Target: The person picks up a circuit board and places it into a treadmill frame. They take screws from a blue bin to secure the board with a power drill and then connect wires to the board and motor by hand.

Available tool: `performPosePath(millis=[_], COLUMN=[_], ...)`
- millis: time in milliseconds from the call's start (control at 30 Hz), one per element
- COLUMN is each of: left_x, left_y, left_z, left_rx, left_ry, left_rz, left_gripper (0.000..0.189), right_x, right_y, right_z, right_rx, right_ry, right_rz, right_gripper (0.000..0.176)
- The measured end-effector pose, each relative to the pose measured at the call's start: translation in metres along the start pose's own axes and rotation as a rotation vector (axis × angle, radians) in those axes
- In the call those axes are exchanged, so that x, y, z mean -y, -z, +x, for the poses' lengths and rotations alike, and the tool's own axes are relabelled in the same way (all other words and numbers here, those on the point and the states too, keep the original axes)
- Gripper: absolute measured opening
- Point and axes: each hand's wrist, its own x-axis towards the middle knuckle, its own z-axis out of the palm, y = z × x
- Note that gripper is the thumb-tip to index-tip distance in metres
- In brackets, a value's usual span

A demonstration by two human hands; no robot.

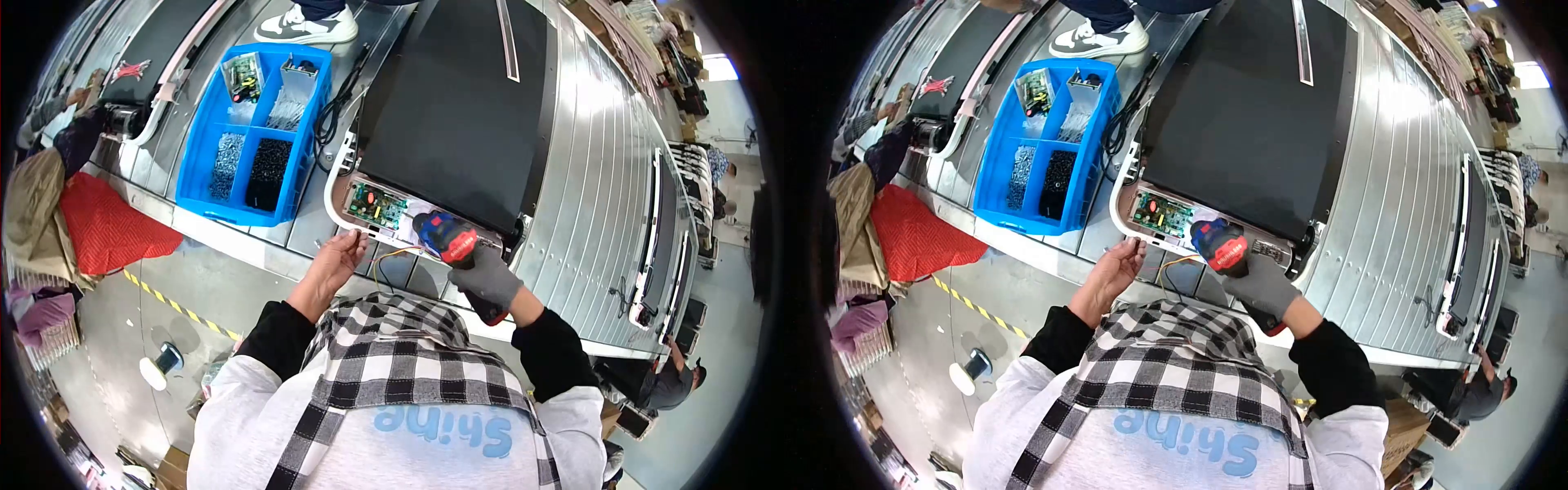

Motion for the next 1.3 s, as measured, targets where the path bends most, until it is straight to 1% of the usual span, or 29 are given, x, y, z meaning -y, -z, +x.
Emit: performPosePath(millis=[33,67,100,133,167,233,300,333,367,433,467,600,667,700,767,800,833,867,900,933,967,1000,1033,1100,1133,1200,1233,1267,1300], left_x=[0.004,0.011,0.015,0.024,0.035,0.052,0.062,0.06,0.067,0.079,0.083,0.096,0.099,0.099,0.097,0.09,0.087,0.083,0.081,0.077,0.072,0.065,0.052,0.029,0.011,-0.01,-0.022,-0.038,-0.054], left_y=[-0.006,-0.005,-0.002,-0.007,-0.009,-0.026,-0.051,-0.048,-0.05,-0.057,-0.063,-0.057,-0.055,-0.055,-0.059,-0.056,-0.059,-0.061,-0.056,-0.051,-0.046,-0.041,-0.03,-0.005,-0.013,0.025,0.043,0.052,0.06], left_z=[-0.005,-0.006,-0.003,-0.004,-0.005,-0.015,-0.034,-0.034,-0.038,-0.049,-0.057,-0.071,-0.075,-0.078,-0.085,-0.085,-0.088,-0.091,-0.088,-0.086,-0.084,-0.082,-0.08,-0.069,-0.077,-0.06,-0.057,-0.058,-0.059], left_rx=[-0.042,-0.012,0.021,-0.028,0.007,0.055,0.089,0.174,0.186,0.211,0.13,0.16,0.232,0.219,0.172,0.186,0.187,0.184,0.245,0.259,0.273,0.291,0.26,0.203,0.074,0.007,0.004,-0.092,-0.189], left_ry=[-0.02,-0.022,-0.023,-0.003,0.02,0.055,0.106,0.135,0.131,0.123,0.112,0.114,0.122,0.105,0.044,-0.001,-0.033,-0.063,-0.077,-0.082,-0.086,-0.09,-0.087,0.046,0.077,0.059,0.026,-0.032,-0.09], left_rz=[-0.019,-0.037,-0.051,-0.054,-0.061,-0.099,-0.255,-0.337,-0.372,-0.444,-0.482,-0.548,-0.577,-0.549,-0.515,-0.427,-0.364,-0.302,-0.272,-0.284,-0.297,-0.307,-0.241,-0.111,-0.17,-0.154,-0.208,-0.185,-0.157], left_gripper=[0.016,0.016,0.016,0.017,0.017,0.018,0.017,0.017,0.016,0.016,0.016,0.016,0.017,0.018,0.021,0.021,0.021,0.021,0.021,0.021,0.021,0.021,0.025,0.033,0.039,0.04,0.038,0.037,0.037], right_x=[0.0,-0.016,-0.029,-0.024,-0.04,-0.035,-0.041,-0.046,-0.057,-0.071,-0.08,-0.096,-0.097,-0.095,-0.08,-0.073,-0.062,-0.051,-0.047,-0.044,-0.04,-0.048,-0.037,-0.015,0.0,0.028,0.036,0.067,0.067], right_y=[-0.004,-0.009,-0.017,-0.018,-0.021,-0.014,-0.011,-0.016,-0.013,-0.008,-0.01,-0.014,-0.006,-0.006,-0.009,-0.011,-0.011,-0.013,-0.014,-0.016,-0.022,-0.032,-0.04,-0.058,-0.061,-0.069,-0.07,-0.067,-0.068], right_z=[-0.02,-0.033,-0.045,-0.064,-0.073,-0.09,-0.105,-0.104,-0.11,-0.12,-0.123,-0.129,-0.133,-0.135,-0.137,-0.137,-0.139,-0.141,-0.139,-0.137,-0.131,-0.119,-0.106,-0.081,-0.07,-0.048,-0.03,-0.024,-0.006], right_rx=[0.035,0.058,0.069,0.023,0.0,-0.225,-0.167,-0.131,-0.088,-0.104,-0.118,-0.06,0.069,0.047,-0.045,-0.107,-0.207,-0.179,-0.173,-0.167,-0.106,-0.062,-0.063,-0.068,-0.013,-0.002,0.002,0.005,0.003], right_ry=[0.064,0.09,0.176,0.32,0.508,0.837,0.834,0.801,0.774,0.764,0.753,0.638,0.626,0.643,0.82,0.905,1.064,1.046,1.063,1.077,1.059,0.998,0.962,0.894,0.704,0.329,0.302,0.149,0.152], right_rz=[0.22,0.275,0.289,0.196,0.243,-0.442,-0.359,-0.288,-0.217,-0.227,-0.224,0.007,-0.041,-0.117,-0.314,-0.409,-0.597,-0.579,-0.704,-0.83,-0.962,-0.77,-0.688,-0.517,-0.341,0.067,0.138,0.139,0.115], right_gripper=[0.029,0.028,0.035,0.039,0.042,0.044,0.043,0.042,0.041,0.04,0.039,0.038,0.041,0.041,0.039,0.039,0.038,0.038,0.038,0.038,0.031,0.03,0.03,0.029,0.029,0.029,0.026,0.026,0.025])
